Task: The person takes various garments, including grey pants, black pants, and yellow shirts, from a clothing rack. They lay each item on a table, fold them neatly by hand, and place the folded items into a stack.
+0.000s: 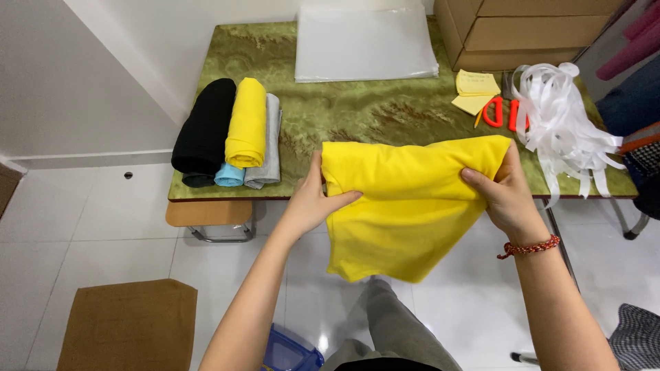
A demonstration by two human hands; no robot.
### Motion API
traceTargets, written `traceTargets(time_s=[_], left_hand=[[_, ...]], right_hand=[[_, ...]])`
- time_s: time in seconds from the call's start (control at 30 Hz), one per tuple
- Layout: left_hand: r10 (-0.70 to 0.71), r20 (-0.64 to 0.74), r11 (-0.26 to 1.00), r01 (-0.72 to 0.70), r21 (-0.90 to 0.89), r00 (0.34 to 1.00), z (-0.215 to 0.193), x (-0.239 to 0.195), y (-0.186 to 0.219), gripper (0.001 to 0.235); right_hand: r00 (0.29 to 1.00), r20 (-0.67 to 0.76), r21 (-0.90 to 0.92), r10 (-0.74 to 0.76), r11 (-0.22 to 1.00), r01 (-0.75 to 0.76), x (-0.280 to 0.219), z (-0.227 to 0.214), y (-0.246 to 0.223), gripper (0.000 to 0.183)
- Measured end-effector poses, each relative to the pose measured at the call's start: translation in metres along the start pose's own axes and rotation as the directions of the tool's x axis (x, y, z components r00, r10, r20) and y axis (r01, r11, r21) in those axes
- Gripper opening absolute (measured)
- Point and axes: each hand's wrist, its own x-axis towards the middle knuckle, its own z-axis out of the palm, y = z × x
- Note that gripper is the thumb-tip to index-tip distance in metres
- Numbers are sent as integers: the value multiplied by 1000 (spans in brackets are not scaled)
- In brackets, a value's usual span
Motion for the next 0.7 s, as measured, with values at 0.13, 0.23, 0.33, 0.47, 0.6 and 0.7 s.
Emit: traceTargets(time_s=[0.13, 0.23, 0.33, 0.47, 0.6, 0.7], left_hand=[[-7, -18, 994, 9, 104, 1000, -16, 41, -9, 114], [-48, -41, 991, 53, 119, 998, -21, 89, -27, 113], [-90, -62, 993, 94, 65, 994, -25, 149, -45, 111], [-273, -32, 962, 273, -12, 962, -36, 240, -33, 131], [-322, -54, 947, 322, -1, 945, -49, 329, -55, 122], [-399, -36, 917, 399, -8, 916, -57, 381, -61, 128]], right_hand=[[996, 71, -27, 58, 998, -56, 58, 5, 31, 50], [988, 119, -27, 101, 995, -98, 114, 16, 55, 49], [972, 154, -27, 180, 984, -178, 180, 25, 79, 48], [935, 211, -90, 285, 958, -272, 281, 25, 109, 43], [897, 225, -90, 380, 925, -369, 359, 37, 122, 44], [866, 232, -73, 442, 896, -437, 409, 35, 157, 44]])
